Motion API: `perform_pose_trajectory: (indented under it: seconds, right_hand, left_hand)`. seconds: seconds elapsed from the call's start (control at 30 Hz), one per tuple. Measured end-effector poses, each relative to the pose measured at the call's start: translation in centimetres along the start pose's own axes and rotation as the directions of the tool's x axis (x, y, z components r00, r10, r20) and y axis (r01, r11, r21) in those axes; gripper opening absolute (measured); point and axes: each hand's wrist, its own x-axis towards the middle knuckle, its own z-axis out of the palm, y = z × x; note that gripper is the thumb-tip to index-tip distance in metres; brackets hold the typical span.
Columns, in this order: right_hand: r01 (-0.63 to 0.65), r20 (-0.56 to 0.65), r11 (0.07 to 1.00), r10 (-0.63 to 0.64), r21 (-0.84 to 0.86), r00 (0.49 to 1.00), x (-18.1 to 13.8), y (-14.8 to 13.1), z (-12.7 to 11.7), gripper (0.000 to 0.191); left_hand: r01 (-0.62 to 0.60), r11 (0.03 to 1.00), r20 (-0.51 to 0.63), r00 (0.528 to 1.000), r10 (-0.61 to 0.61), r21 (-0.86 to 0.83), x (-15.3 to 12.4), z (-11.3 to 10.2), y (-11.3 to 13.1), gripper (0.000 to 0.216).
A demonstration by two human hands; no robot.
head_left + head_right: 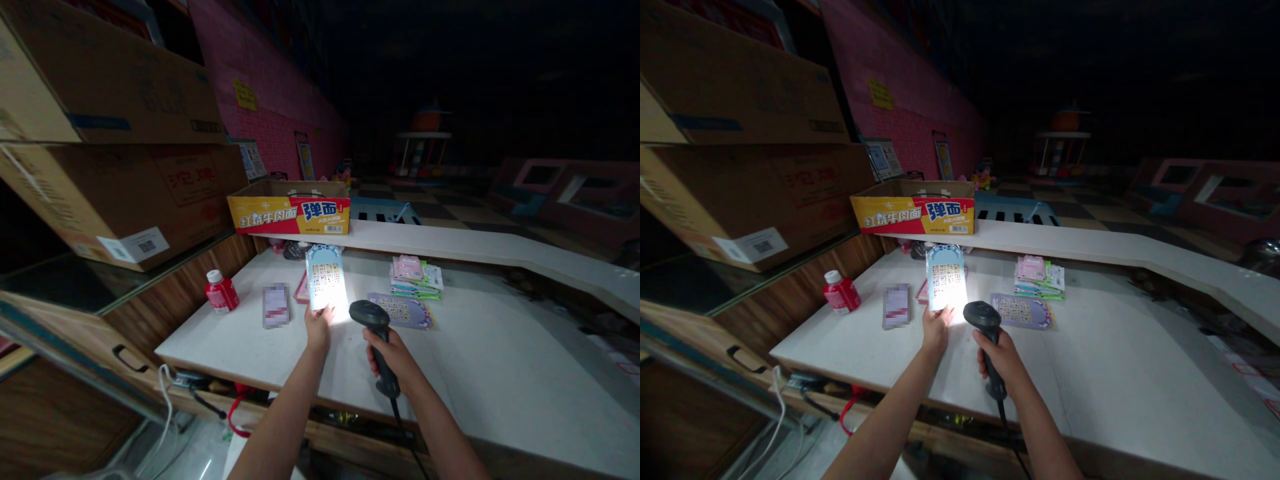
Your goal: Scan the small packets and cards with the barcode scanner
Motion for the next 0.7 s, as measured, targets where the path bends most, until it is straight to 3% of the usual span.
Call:
perform_pose_trajectory:
  seconds: [0.3, 0.53, 0.7]
  right_hand:
    - [-0.021, -0.024, 0.997, 0.023, 0.081, 0.999, 0.2, 0.5, -1.1, 0.045]
    - [-0.088, -0.066, 0.968, 0.106, 0.237, 0.992, 1.2, 2.1, -6.4, 0.043]
    - [-0.109, -0.066, 0.929, 0.141, 0.354, 0.988, 1.9, 3.4, -10.0, 0.04]
  left_hand:
    - [-0.019, 0.996, 0.056, 0.998, 0.024, -0.084, -0.1, -0.2, 0.3, 0.07]
    - [0.018, 0.993, 0.024, 1.0, -0.015, -0.114, 0.1, -0.4, 0.1, 0.071]
    - [-0.023, 0.993, -0.027, 0.999, 0.02, -0.12, 1.1, -0.7, 1.0, 0.058]
